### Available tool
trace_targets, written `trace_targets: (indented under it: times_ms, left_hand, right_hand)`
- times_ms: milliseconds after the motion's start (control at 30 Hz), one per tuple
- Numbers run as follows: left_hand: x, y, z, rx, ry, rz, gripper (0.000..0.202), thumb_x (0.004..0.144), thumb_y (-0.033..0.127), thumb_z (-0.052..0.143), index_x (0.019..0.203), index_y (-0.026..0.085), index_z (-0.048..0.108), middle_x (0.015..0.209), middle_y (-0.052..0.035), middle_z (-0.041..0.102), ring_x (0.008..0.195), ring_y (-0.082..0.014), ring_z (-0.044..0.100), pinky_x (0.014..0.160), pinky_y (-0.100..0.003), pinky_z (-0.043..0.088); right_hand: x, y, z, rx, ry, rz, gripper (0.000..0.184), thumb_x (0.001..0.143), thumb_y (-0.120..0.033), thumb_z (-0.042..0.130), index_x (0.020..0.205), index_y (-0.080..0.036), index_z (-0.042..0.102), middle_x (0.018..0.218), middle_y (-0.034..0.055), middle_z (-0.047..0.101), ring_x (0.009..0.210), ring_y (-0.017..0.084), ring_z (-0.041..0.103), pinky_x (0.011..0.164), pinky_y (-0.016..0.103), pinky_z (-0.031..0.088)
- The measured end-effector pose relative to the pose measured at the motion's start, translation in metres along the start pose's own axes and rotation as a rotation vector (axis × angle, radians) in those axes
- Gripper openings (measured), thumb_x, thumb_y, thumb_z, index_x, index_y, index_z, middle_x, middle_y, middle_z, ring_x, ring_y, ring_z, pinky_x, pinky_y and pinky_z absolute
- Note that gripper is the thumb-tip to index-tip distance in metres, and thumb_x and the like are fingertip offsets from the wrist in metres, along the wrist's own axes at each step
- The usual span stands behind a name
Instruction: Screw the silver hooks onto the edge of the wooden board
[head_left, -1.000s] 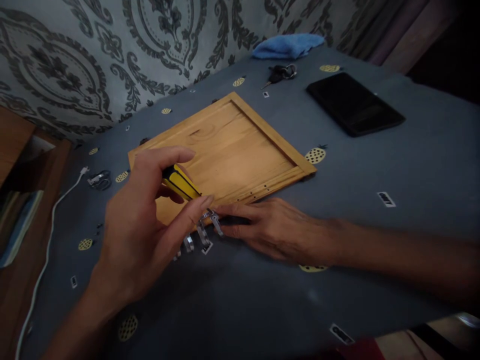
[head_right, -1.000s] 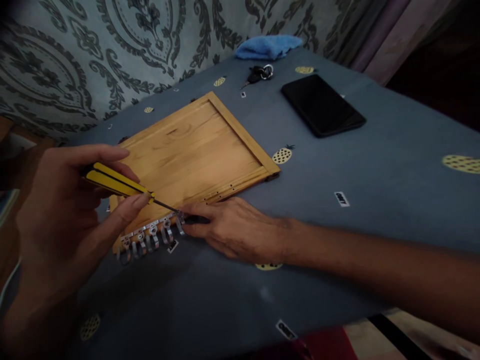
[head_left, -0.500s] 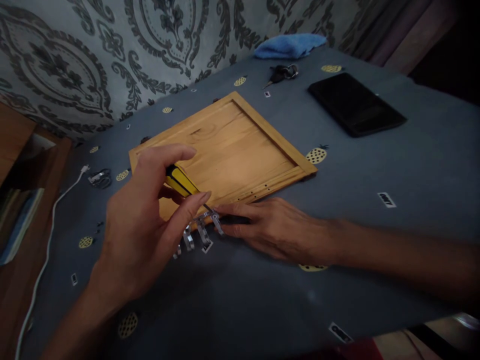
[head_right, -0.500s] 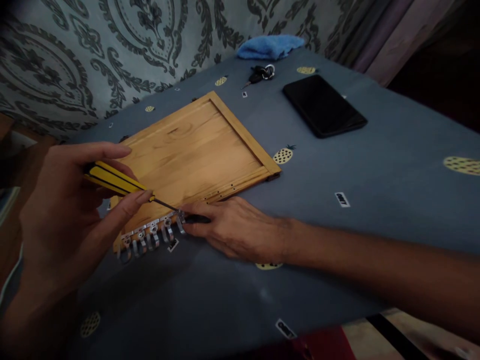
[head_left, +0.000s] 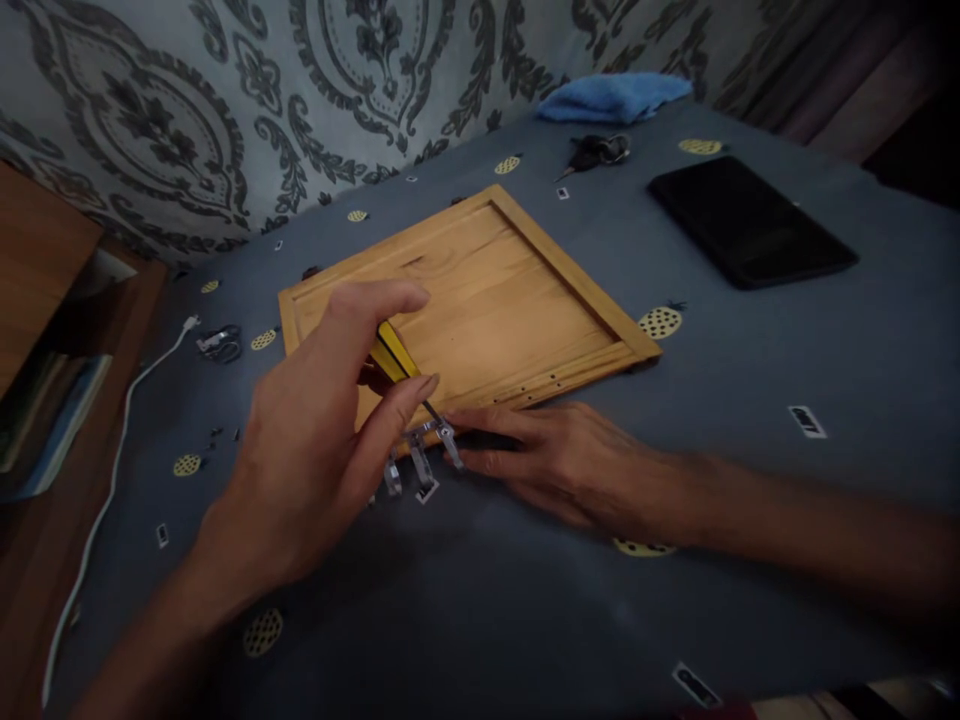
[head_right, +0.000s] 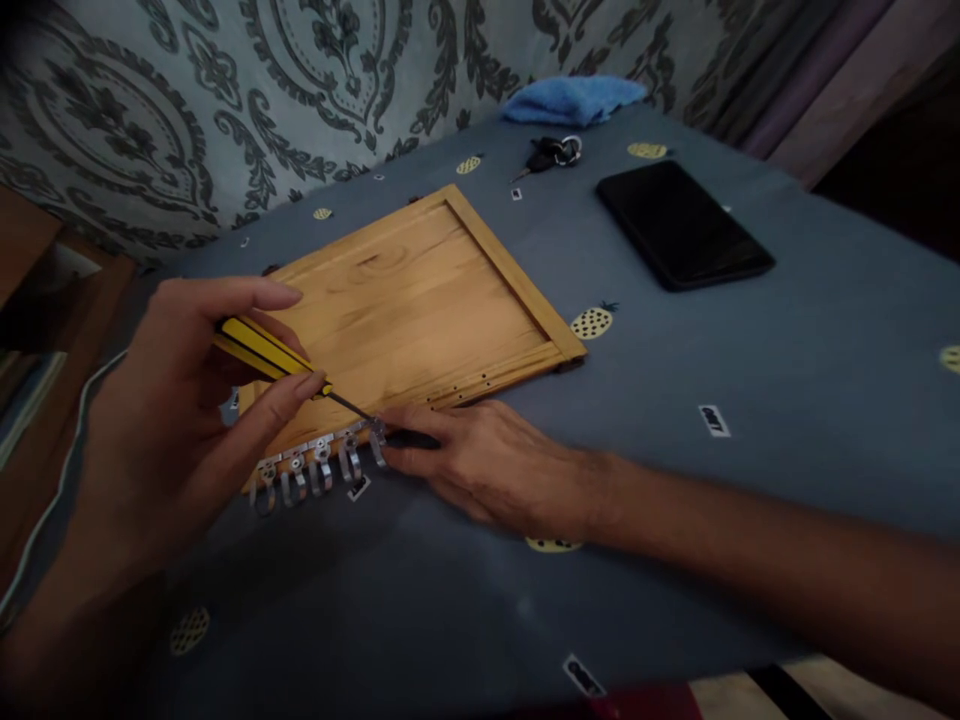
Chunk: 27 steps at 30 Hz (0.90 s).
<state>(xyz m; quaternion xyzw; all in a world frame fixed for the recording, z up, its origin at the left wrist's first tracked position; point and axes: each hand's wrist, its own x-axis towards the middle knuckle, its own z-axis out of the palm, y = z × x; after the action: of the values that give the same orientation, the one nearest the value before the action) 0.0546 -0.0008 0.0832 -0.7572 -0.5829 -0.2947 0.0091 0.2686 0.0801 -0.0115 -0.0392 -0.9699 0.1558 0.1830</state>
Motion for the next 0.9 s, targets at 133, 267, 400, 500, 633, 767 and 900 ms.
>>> trace_targets:
  times_ms: [133, 267, 400, 500, 633, 767, 900]
  left_hand:
    - [0.0, 0.001, -0.003, -0.025, -0.043, -0.028, 0.042, 0.092, 0.022, 0.063, 0.132, 0.029, 0.049, 0.118, -0.0032, 0.061, 0.096, -0.0176, 0.065, 0.081, -0.032, 0.058]
    - [0.0, 0.004, -0.011, -0.063, 0.001, -0.06, 0.041, 0.091, 0.02, 0.063, 0.128, 0.032, 0.052, 0.117, -0.0004, 0.062, 0.094, -0.0179, 0.065, 0.08, -0.032, 0.057]
    - [0.0, 0.004, -0.016, -0.031, -0.027, -0.054, 0.038, 0.09, 0.024, 0.063, 0.126, 0.032, 0.053, 0.115, -0.0009, 0.063, 0.092, -0.0199, 0.067, 0.076, -0.033, 0.057]
    - [0.0, 0.002, -0.015, 0.017, -0.087, -0.023, 0.037, 0.092, 0.021, 0.06, 0.127, 0.028, 0.051, 0.109, -0.0025, 0.063, 0.087, -0.0185, 0.068, 0.071, -0.032, 0.057]
    - [0.001, -0.002, -0.01, 0.105, -0.099, 0.058, 0.037, 0.092, 0.018, 0.061, 0.128, 0.021, 0.051, 0.097, -0.0026, 0.063, 0.076, -0.015, 0.067, 0.063, -0.026, 0.054]
    - [0.001, -0.002, -0.01, 0.115, -0.073, 0.087, 0.039, 0.091, 0.017, 0.063, 0.128, 0.019, 0.051, 0.1, -0.0034, 0.064, 0.078, -0.0144, 0.067, 0.067, -0.026, 0.054]
    - [-0.001, 0.001, -0.011, 0.011, -0.057, -0.013, 0.04, 0.091, 0.02, 0.063, 0.129, 0.025, 0.052, 0.111, -0.0033, 0.063, 0.087, -0.0166, 0.067, 0.074, -0.03, 0.057]
  right_hand:
    - [0.0, 0.0, 0.001, 0.014, 0.027, -0.012, 0.036, 0.093, -0.008, 0.05, 0.124, -0.016, 0.064, 0.141, 0.0149, 0.06, 0.095, 0.023, 0.073, 0.063, 0.032, 0.059]
    - [-0.001, 0.0, 0.002, 0.024, 0.021, 0.004, 0.035, 0.096, -0.011, 0.046, 0.125, -0.017, 0.064, 0.14, 0.0149, 0.06, 0.093, 0.022, 0.072, 0.064, 0.033, 0.06]
    - [-0.003, 0.001, 0.004, 0.03, 0.012, 0.006, 0.042, 0.091, -0.009, 0.052, 0.13, -0.018, 0.062, 0.143, 0.0143, 0.058, 0.096, 0.022, 0.072, 0.067, 0.032, 0.06]
    - [-0.003, 0.001, 0.004, 0.024, -0.016, 0.022, 0.043, 0.09, -0.009, 0.053, 0.13, -0.019, 0.063, 0.142, 0.0139, 0.059, 0.096, 0.021, 0.071, 0.069, 0.031, 0.059]
    - [-0.002, 0.0, 0.002, 0.029, -0.03, 0.033, 0.044, 0.089, -0.008, 0.053, 0.131, -0.02, 0.063, 0.144, 0.0118, 0.057, 0.099, 0.022, 0.07, 0.063, 0.029, 0.057]
    - [-0.002, -0.001, 0.001, 0.018, -0.01, 0.019, 0.042, 0.089, -0.008, 0.054, 0.129, -0.018, 0.063, 0.143, 0.012, 0.058, 0.097, 0.021, 0.07, 0.06, 0.028, 0.055]
    - [-0.002, -0.001, 0.0, -0.004, -0.03, 0.016, 0.043, 0.086, -0.007, 0.057, 0.126, -0.019, 0.064, 0.144, 0.0125, 0.057, 0.089, 0.02, 0.071, 0.057, 0.028, 0.054]
